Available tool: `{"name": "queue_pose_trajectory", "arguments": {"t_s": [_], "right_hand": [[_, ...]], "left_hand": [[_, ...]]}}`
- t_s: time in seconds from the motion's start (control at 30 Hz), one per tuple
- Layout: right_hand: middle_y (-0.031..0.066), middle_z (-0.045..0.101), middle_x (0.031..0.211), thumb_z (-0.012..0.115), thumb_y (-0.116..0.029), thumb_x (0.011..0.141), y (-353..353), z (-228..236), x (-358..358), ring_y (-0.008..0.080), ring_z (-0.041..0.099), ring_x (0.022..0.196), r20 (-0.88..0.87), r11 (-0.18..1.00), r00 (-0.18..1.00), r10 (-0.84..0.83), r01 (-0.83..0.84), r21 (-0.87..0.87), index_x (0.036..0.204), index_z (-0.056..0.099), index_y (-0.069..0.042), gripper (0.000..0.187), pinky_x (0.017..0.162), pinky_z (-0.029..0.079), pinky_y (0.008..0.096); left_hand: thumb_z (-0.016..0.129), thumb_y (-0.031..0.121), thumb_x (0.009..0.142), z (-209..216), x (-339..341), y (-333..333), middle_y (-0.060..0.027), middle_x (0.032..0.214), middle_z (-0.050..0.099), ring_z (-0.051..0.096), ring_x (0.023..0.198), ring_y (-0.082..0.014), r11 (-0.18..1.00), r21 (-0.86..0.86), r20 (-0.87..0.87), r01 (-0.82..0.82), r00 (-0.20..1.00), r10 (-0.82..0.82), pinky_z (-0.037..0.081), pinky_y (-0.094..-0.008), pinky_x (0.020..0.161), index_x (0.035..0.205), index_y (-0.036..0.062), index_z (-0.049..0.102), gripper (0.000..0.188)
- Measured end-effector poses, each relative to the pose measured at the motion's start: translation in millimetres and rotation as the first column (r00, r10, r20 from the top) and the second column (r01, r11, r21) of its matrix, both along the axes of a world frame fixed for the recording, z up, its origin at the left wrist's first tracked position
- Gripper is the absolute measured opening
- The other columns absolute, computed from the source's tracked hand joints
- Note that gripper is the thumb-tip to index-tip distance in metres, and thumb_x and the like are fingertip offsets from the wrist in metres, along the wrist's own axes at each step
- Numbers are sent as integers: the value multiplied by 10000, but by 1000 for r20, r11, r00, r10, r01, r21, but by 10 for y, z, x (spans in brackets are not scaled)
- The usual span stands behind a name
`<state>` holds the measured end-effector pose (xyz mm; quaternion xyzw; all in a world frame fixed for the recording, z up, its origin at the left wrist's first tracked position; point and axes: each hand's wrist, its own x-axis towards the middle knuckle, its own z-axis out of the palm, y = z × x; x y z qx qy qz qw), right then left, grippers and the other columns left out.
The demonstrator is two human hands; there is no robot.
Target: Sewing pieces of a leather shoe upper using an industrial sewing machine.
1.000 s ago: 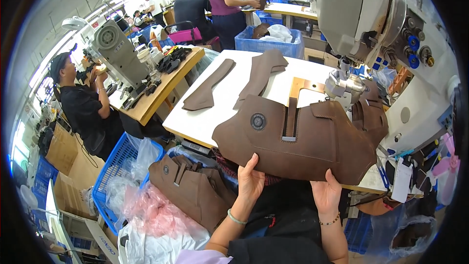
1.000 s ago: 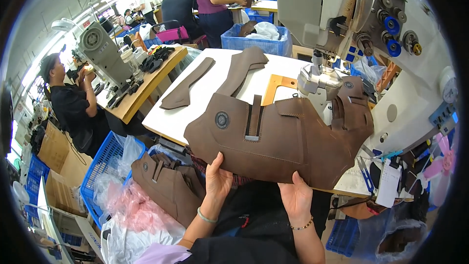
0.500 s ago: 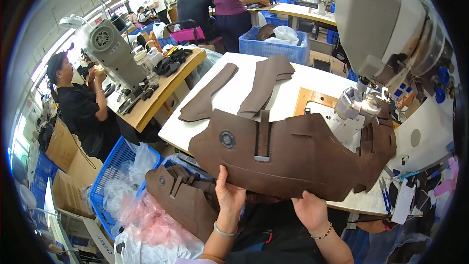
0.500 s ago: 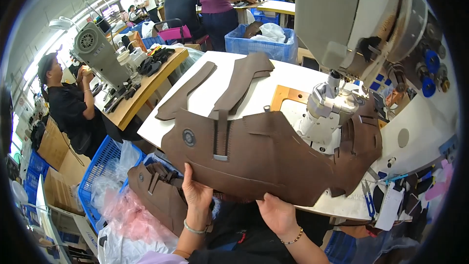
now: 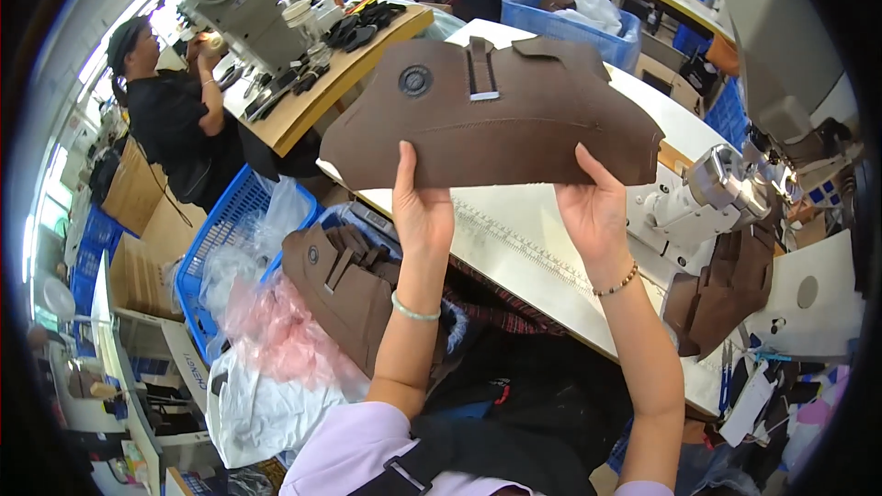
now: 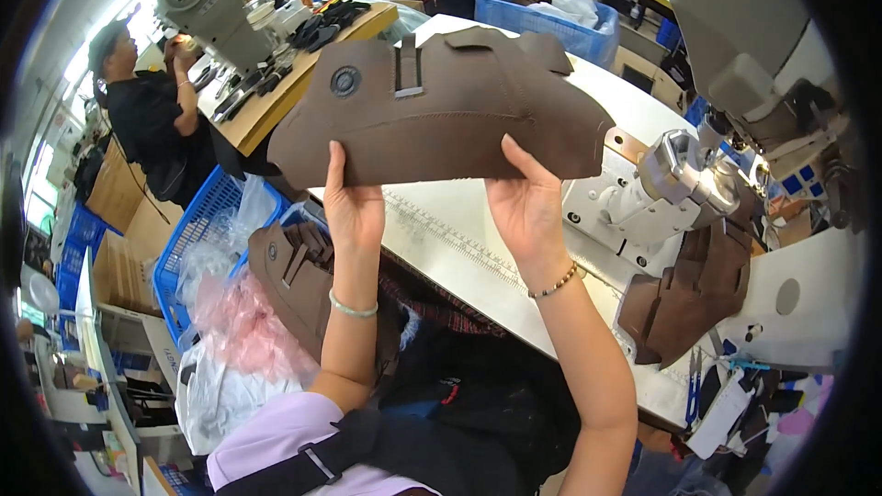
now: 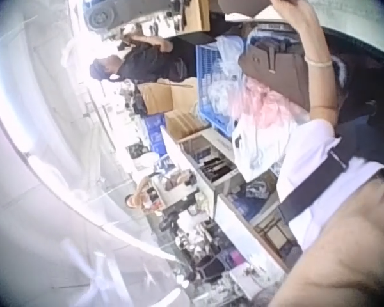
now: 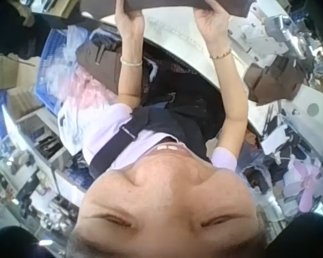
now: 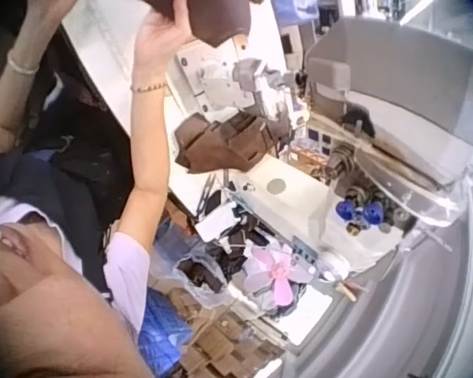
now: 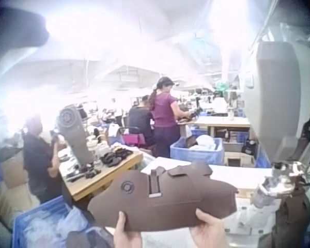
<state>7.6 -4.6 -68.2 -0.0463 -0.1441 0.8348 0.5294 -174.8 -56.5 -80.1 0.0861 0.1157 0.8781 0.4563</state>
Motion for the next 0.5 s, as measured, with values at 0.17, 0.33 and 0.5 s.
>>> {"name": "queue_pose_trajectory", "arguments": {"t_s": [0.17, 0.33, 0.5], "right_hand": [[110, 567, 1215, 605, -42, 888, 103, -38, -88, 244, 540, 1144, -63, 987, 986, -156, 158, 25, 1174, 540, -28, 294, 1030, 445, 373], [88, 576, 1218, 617, -146, 898, 7, 12, -106, 239, 546, 1141, -132, 998, 989, -68, 68, -7, 1190, 540, -46, 318, 1026, 449, 369], [79, 584, 1222, 587, -217, 919, 13, -23, -115, 227, 553, 1144, -141, 998, 988, -61, 64, 13, 1208, 536, -46, 340, 1012, 464, 356]], "left_hand": [[641, 59, 866, 12, 35, 67, -117, 1179, 600, 591, 1089, -236, 999, 25, 88, 46, 995, -48, 513, -356, 962, 1137, -1, 556, 290], [629, 39, 867, 41, 67, 4, -134, 1167, 606, 578, 1113, -253, 987, 100, 155, 128, 977, -143, 493, -389, 992, 1121, -6, 562, 266], [586, 72, 904, 59, 75, 3, -141, 1192, 597, 566, 1135, -252, 951, 228, 125, 209, 962, -241, 486, -387, 998, 1150, -12, 556, 262]]}}
